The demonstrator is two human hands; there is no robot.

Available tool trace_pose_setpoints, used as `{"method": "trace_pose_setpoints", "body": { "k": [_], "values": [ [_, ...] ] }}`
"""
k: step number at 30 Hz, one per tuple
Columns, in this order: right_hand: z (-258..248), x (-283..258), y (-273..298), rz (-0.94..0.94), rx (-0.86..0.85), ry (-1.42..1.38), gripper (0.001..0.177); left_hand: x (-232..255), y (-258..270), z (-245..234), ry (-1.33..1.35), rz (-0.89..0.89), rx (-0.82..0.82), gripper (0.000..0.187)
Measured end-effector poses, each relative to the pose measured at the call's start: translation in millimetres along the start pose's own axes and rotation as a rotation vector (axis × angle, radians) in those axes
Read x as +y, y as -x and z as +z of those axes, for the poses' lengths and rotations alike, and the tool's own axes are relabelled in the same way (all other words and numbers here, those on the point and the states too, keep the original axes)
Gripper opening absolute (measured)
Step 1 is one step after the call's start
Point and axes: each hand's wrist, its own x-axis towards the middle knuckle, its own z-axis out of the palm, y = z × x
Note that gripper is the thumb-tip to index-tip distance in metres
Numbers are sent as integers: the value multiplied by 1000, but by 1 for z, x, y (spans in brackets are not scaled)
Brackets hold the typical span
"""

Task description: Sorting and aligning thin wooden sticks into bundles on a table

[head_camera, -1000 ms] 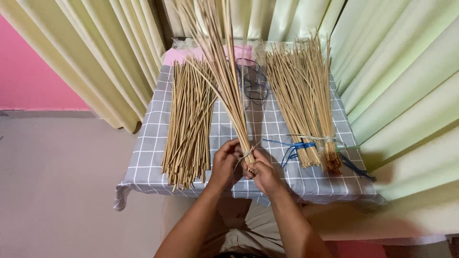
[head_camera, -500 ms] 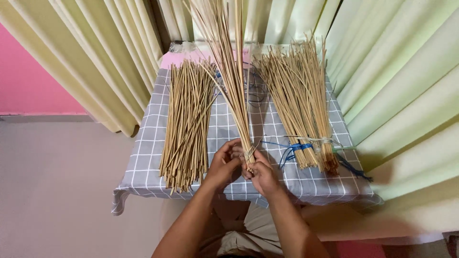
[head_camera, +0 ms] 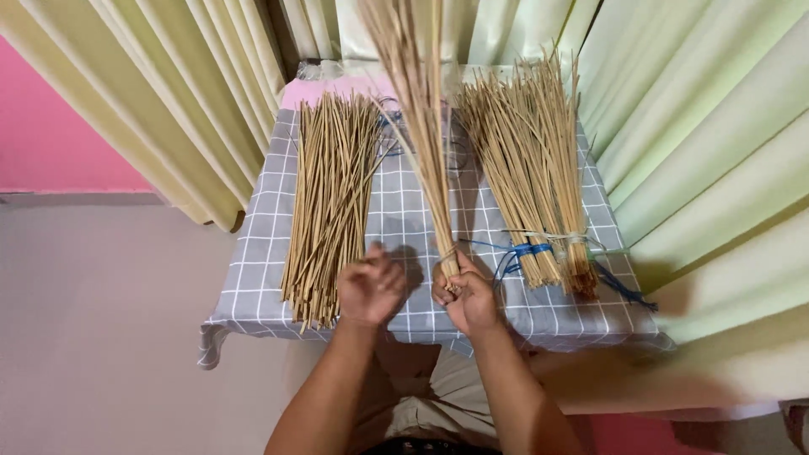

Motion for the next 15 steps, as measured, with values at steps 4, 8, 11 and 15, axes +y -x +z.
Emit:
{"method": "trace_pose_setpoints", "body": {
  "k": [4,8,11,15],
  "values": [
    [4,-8,1,-41,1,-35,48,18,18,20,142,130,-162,28],
    [8,-9,6,-36,-30,-107,37,18,24,-1,-474,335,-36,31],
    [-2,-2,3,-6,-84,-92,40,34,27,59,-561,715,176,21],
    [11,-15,21,58,-73,30,40,32,33,85,-877,974,272,47]
  ]
}}
